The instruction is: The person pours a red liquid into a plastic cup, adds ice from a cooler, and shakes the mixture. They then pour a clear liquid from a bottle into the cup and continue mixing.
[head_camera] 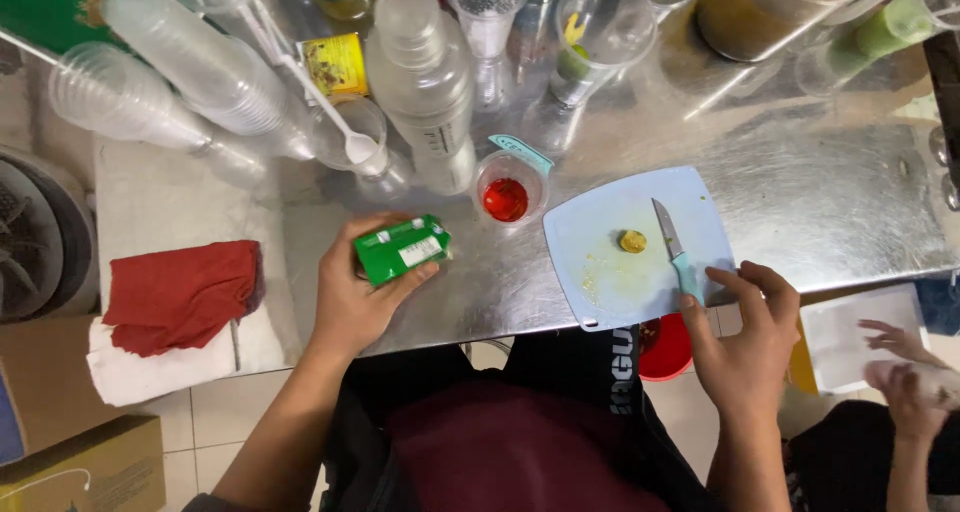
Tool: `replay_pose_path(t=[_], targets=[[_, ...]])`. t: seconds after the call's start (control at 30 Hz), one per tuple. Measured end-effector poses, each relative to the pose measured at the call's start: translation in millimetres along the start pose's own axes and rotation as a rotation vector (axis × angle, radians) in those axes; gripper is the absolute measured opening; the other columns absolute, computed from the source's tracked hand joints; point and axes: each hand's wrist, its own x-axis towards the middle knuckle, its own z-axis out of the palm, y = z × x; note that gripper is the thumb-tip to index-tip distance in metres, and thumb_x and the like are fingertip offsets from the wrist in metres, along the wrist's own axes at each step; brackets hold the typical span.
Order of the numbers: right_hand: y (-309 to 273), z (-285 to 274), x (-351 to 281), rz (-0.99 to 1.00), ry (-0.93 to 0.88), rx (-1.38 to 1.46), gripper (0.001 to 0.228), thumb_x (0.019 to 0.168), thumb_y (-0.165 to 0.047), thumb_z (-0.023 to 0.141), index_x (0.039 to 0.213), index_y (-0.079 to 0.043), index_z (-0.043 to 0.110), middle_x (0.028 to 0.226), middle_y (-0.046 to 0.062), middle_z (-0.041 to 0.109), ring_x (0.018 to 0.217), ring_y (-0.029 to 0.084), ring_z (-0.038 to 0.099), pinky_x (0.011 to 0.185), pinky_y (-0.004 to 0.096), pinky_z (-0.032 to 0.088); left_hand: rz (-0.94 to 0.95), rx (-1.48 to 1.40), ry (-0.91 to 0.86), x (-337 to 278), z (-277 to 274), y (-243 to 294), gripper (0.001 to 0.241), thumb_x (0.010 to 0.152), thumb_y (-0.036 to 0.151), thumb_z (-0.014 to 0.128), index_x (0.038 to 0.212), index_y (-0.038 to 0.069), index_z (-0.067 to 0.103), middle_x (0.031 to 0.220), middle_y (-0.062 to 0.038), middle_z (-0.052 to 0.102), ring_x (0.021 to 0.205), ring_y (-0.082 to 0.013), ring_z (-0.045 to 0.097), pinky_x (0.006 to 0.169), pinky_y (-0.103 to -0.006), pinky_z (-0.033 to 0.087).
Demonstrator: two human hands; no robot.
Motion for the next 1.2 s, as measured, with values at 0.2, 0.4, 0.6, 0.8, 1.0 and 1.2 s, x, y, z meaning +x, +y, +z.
replay_pose_path(t=[0.2,0.4,0.6,0.8,1.0,1.2], targets=[[-20,-1,8,0.052,0.024,0.024,0.035,0.092,-0.026,0.072,0.123,-0.009,0.073,0.143,0.017,0.049,0.131,0.036,0.053,0.093,0.053,0.051,0.019,0.005,-0.016,6,-12,-9,0.064,0.074,0.022,0.090,0.126,0.008,0.056,0.125,-0.009,0.071,0.115,-0.0197,0.069,0.101,-0.0316,0.053],[-32,-1,22,-0.153,0.152,0.110,0.026,0.097,-0.015,0.072,0.122,-0.007,0.071,0.139,0.016,0.052,0.132,0.033,0.054,0.111,0.051,0.046,-0.105,0.068,-0.064,7,-26,5,0.065,0.074,0.031,0.088,0.129,0.013,0.058,0.125,-0.006,0.068,0.114,-0.0195,0.068,0.094,-0.0305,0.055],[-79,-20,67,-0.437,0.170,0.131,0.028,0.100,-0.012,0.072,0.124,0.001,0.070,0.133,0.023,0.057,0.128,0.038,0.056,0.111,0.049,0.046,0.014,0.111,0.045,-4,-26,-3,0.051,0.077,0.028,0.088,0.119,0.011,0.065,0.108,-0.004,0.075,0.098,-0.0160,0.072,0.086,-0.0289,0.056],[-158,-35,110,-0.711,-0.059,0.131,0.048,0.094,-0.026,0.072,0.135,-0.004,0.061,0.135,0.019,0.056,0.127,0.036,0.055,0.107,0.051,0.042,-0.040,0.122,0.172,-25,-23,-20,0.054,0.075,0.031,0.088,0.119,0.008,0.066,0.110,-0.005,0.073,0.102,-0.0184,0.070,0.088,-0.0311,0.055],[-228,-33,155,-0.813,-0.261,0.030,0.068,0.095,-0.035,0.070,0.153,-0.014,0.044,0.148,0.019,0.044,0.140,0.037,0.040,0.106,0.057,0.027,-0.043,0.055,0.328,-44,-31,-19,0.055,0.079,0.027,0.085,0.124,0.005,0.063,0.114,-0.009,0.073,0.103,-0.0186,0.070,0.088,-0.0291,0.056],[-277,26,166,-0.856,-0.358,0.226,0.107,0.074,-0.017,0.090,0.163,-0.021,0.029,0.148,0.032,0.037,0.125,0.064,0.051,0.097,0.072,0.045,0.046,0.064,0.589,-34,-47,-21,0.057,0.074,0.020,0.094,0.118,-0.002,0.065,0.102,-0.021,0.072,0.102,-0.0329,0.072,0.089,-0.0442,0.056]])
